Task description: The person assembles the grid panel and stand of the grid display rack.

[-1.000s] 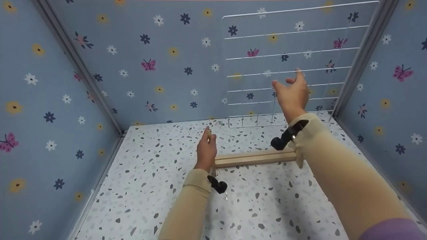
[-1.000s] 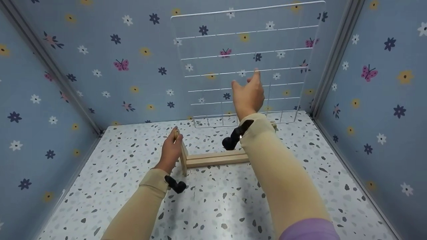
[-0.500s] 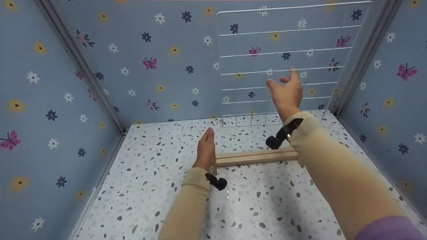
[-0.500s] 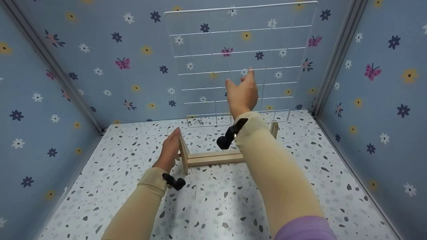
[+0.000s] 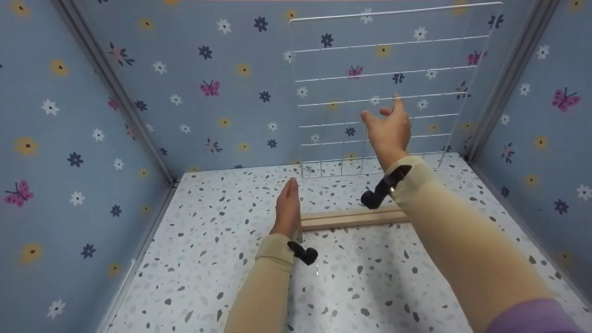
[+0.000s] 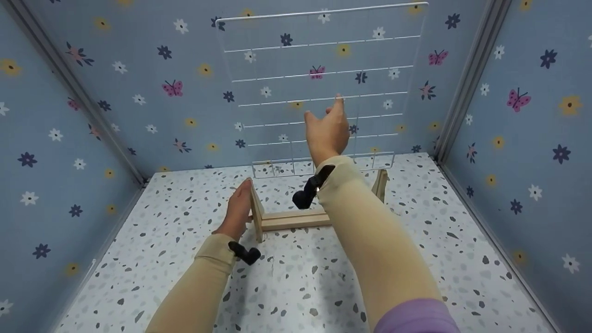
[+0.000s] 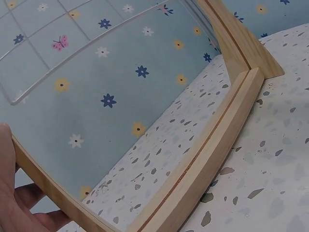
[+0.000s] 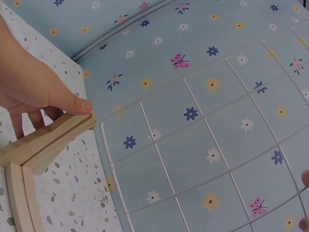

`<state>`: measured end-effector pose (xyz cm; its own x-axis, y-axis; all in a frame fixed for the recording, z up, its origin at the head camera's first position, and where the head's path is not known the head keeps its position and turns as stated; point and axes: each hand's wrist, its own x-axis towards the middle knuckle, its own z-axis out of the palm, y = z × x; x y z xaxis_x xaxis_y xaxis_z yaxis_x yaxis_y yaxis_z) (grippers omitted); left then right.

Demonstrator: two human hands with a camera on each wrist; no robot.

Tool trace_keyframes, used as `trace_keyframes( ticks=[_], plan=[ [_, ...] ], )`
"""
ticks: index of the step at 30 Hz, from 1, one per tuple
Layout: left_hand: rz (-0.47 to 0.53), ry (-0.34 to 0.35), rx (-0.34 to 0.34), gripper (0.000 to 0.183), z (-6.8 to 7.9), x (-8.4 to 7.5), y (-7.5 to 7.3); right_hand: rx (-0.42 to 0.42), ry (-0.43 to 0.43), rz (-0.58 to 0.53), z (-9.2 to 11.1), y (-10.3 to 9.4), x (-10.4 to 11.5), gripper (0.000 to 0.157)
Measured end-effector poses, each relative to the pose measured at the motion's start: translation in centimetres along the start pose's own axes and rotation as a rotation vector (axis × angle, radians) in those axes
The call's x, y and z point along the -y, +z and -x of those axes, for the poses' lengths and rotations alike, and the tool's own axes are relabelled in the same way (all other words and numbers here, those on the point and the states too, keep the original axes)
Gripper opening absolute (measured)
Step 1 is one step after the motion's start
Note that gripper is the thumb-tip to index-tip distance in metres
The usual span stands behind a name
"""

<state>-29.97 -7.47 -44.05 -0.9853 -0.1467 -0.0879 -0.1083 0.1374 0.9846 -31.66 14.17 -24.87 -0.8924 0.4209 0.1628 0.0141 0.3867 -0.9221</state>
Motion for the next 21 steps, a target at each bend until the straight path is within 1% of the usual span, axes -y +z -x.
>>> trace_keyframes(
  ticks=[5, 10, 18, 21],
  plan=[
    [-0.002, 0.000, -0.014, 0.064, 0.1, 0.1, 0.1, 0.000, -0.005, -0.016, 0.5, 0.6, 0.1, 0.090],
    [0.023, 0.008, -0.027, 0.065, 0.2, 0.1, 0.1, 0.008, -0.011, -0.018, 0.6, 1.3, 0.1, 0.090],
    [0.086, -0.001, -0.011, 0.066, 0.3, 0.2, 0.3, 0.021, -0.035, -0.005, 1.0, 1.8, -0.5, 0.086],
    [0.095, 0.001, -0.006, 0.065, 0.4, 0.2, 0.2, 0.022, -0.040, -0.010, 1.1, 1.9, -0.6, 0.086]
  ],
)
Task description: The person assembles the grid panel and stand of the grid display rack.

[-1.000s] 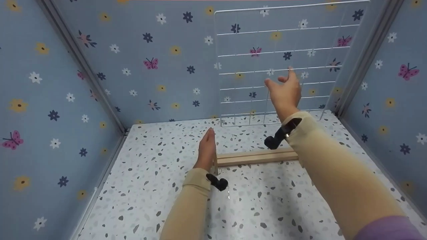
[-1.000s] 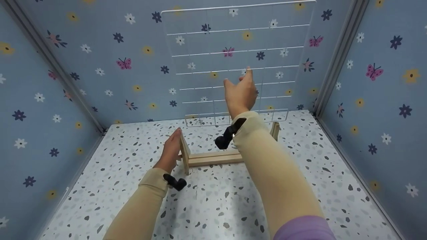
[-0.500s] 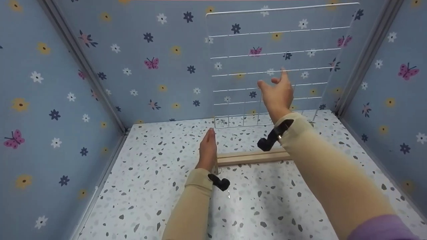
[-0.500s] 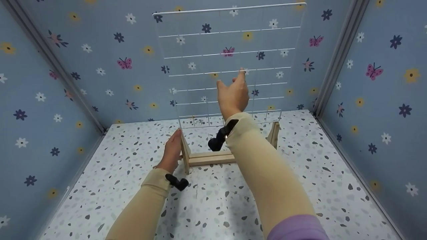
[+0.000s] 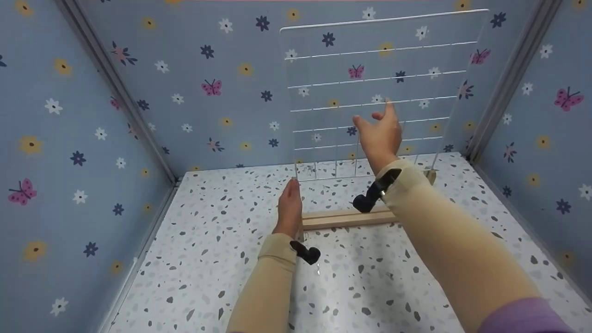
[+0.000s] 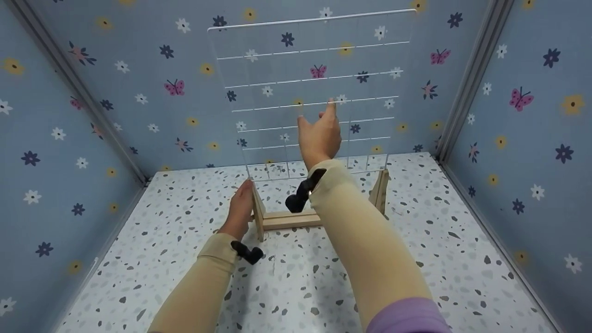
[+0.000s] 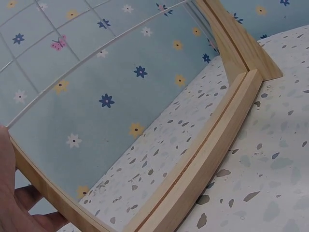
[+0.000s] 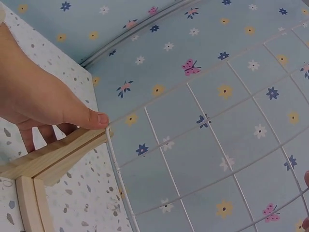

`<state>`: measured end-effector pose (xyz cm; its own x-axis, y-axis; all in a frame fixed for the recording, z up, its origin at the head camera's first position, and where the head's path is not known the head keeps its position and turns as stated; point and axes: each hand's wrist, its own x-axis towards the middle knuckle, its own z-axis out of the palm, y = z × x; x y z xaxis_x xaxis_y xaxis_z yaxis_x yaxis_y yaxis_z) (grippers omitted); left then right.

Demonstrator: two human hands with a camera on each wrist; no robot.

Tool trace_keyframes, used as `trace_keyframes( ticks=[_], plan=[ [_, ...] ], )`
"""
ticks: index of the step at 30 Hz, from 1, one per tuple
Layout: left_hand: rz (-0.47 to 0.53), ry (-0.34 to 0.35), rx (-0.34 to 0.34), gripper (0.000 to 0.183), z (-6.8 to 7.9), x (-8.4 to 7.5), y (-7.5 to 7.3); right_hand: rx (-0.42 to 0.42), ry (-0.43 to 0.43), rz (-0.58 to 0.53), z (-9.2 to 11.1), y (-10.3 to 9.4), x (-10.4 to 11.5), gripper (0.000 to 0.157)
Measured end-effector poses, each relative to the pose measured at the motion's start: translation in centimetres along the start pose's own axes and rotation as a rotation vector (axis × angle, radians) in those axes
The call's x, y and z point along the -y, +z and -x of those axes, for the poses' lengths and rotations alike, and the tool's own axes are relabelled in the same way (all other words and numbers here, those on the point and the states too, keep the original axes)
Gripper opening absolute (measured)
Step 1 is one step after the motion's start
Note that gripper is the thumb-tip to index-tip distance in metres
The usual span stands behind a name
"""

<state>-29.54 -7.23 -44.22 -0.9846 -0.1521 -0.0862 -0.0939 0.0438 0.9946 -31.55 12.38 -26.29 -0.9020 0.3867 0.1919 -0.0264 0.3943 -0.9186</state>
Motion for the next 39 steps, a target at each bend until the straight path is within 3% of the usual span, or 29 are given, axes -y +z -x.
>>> trace_keyframes(
  ticks=[20, 29, 39],
  plan=[
    [-0.072, 0.008, -0.031, 0.064, -0.25, -0.13, 0.05, 0.010, 0.016, -0.038, 0.07, 0.15, -0.17, 0.087],
    [-0.060, 0.027, -0.003, 0.063, -0.18, -0.02, -0.08, -0.002, 0.004, -0.008, -0.01, 0.05, -0.28, 0.087],
    [-0.093, 0.016, -0.016, 0.061, -0.19, -0.17, -0.01, -0.013, 0.003, -0.006, -0.05, 0.56, -0.86, 0.085]
  ],
)
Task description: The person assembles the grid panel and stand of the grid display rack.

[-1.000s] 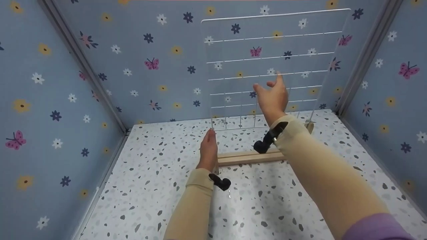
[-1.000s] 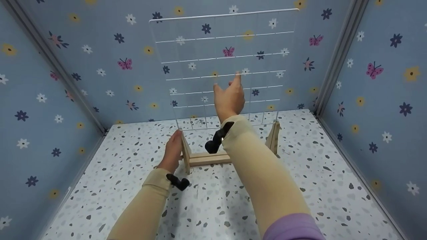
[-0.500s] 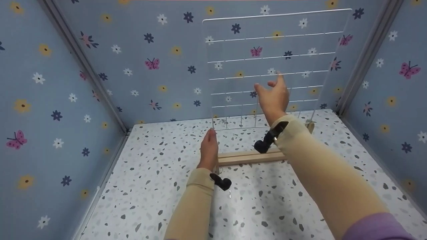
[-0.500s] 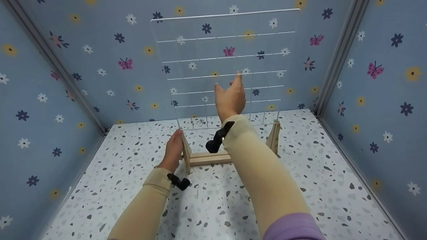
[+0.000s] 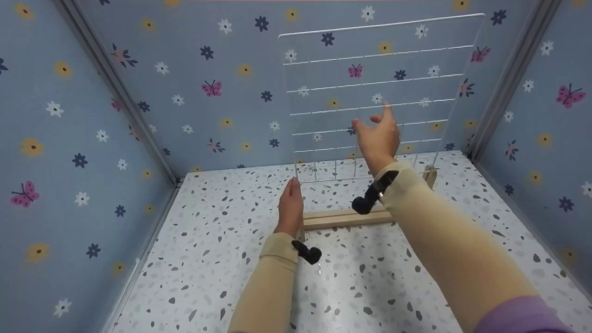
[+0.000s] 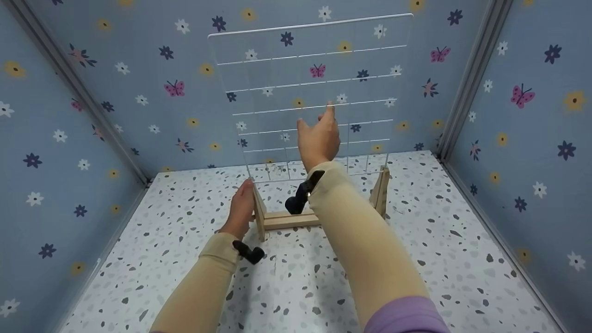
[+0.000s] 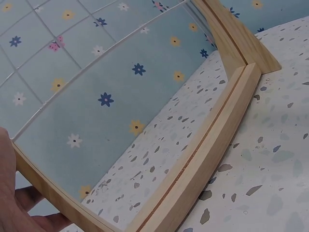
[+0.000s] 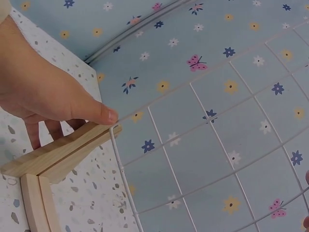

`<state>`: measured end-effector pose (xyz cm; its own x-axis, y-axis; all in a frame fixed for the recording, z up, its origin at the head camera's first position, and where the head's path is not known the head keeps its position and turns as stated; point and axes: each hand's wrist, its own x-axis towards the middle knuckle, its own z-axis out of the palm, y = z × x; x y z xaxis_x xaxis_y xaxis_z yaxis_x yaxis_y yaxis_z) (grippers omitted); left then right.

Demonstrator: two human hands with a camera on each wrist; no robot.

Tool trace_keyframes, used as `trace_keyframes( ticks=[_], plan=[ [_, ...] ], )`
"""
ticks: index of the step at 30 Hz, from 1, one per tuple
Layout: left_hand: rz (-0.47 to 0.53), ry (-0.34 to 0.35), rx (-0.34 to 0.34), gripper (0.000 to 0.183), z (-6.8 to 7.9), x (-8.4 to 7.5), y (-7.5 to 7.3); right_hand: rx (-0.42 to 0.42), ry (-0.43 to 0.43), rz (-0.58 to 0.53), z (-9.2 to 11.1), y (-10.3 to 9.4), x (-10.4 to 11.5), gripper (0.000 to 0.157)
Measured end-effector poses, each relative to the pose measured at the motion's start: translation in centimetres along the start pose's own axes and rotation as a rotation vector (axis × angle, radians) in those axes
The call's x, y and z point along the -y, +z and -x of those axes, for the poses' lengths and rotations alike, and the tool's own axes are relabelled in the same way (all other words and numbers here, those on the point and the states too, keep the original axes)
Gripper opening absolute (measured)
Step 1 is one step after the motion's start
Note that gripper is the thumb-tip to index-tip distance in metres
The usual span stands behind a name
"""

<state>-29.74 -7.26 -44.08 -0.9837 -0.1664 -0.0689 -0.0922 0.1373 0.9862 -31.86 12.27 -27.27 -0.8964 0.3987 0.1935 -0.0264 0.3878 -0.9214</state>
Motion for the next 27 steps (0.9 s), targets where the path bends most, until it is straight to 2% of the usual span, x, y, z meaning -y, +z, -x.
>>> trace_keyframes(
  ticks=[11, 20, 27],
  plan=[
    [-0.033, -0.012, 0.002, 0.064, 0.2, -0.2, -0.1, 0.011, -0.007, -0.015, 0.5, 0.7, -1.4, 0.085],
    [-0.008, 0.019, 0.027, 0.058, 0.6, -0.4, -0.4, 0.026, -0.026, -0.007, 0.8, 1.1, -2.5, 0.085],
    [-0.104, 0.071, -0.017, 0.052, 0.4, -0.5, -0.6, 0.015, -0.022, -0.003, 0.7, 1.2, -2.5, 0.086]
  ],
)
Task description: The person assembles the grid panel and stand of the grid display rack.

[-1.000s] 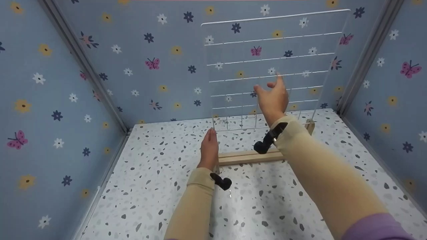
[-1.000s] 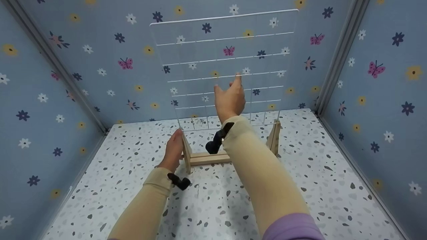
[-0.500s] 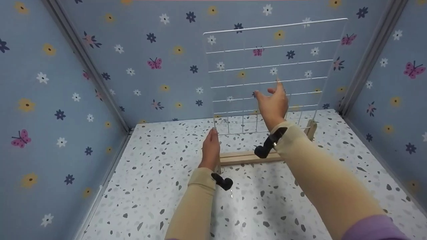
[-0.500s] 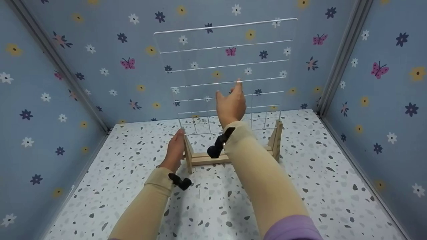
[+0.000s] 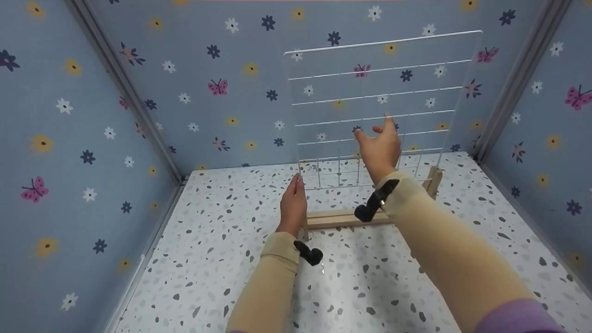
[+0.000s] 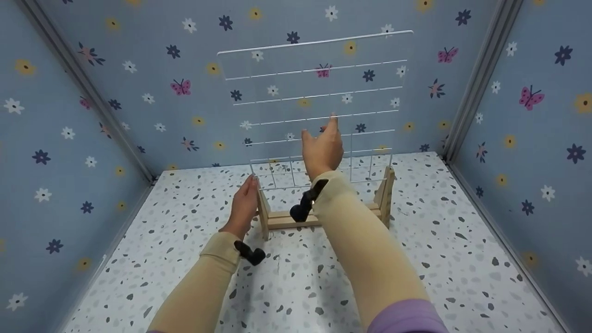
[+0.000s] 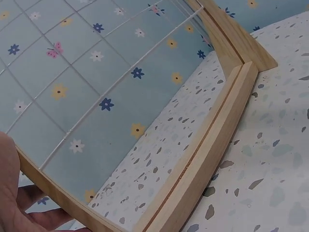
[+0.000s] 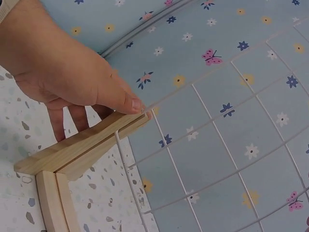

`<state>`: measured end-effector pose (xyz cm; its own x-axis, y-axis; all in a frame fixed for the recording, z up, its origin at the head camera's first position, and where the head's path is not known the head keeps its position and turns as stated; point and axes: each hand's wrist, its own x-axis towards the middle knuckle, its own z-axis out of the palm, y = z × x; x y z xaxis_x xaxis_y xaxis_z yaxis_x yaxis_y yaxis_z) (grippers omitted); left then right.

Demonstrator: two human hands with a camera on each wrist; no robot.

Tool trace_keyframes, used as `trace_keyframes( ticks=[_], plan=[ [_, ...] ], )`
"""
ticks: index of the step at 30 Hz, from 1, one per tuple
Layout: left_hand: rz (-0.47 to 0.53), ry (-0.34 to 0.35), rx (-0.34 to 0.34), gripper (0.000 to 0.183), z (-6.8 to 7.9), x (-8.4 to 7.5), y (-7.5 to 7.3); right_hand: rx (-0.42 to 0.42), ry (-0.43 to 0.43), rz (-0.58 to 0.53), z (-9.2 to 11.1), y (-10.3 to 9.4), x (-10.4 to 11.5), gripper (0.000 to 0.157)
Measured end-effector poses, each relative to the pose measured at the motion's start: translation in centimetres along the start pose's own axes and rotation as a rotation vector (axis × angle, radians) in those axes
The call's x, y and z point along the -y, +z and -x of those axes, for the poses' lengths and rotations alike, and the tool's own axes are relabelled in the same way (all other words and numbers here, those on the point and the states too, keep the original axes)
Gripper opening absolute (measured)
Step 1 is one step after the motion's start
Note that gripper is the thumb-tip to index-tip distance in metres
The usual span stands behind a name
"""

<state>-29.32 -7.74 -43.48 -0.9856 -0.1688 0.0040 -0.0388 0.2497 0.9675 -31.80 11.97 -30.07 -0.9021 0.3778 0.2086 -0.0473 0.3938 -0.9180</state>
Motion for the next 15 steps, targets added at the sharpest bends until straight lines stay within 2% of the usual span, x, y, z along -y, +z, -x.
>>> trace_keyframes(
  ticks=[6, 15],
  plan=[
    [-0.065, 0.036, -0.020, 0.050, 0.11, 0.00, -0.04, -0.006, 0.001, 0.020, 0.00, -0.01, -0.14, 0.087],
    [-0.038, 0.053, -0.001, 0.050, 0.30, -0.26, -0.07, -0.001, -0.014, 0.005, 0.25, 0.03, -0.55, 0.084]
  ],
)
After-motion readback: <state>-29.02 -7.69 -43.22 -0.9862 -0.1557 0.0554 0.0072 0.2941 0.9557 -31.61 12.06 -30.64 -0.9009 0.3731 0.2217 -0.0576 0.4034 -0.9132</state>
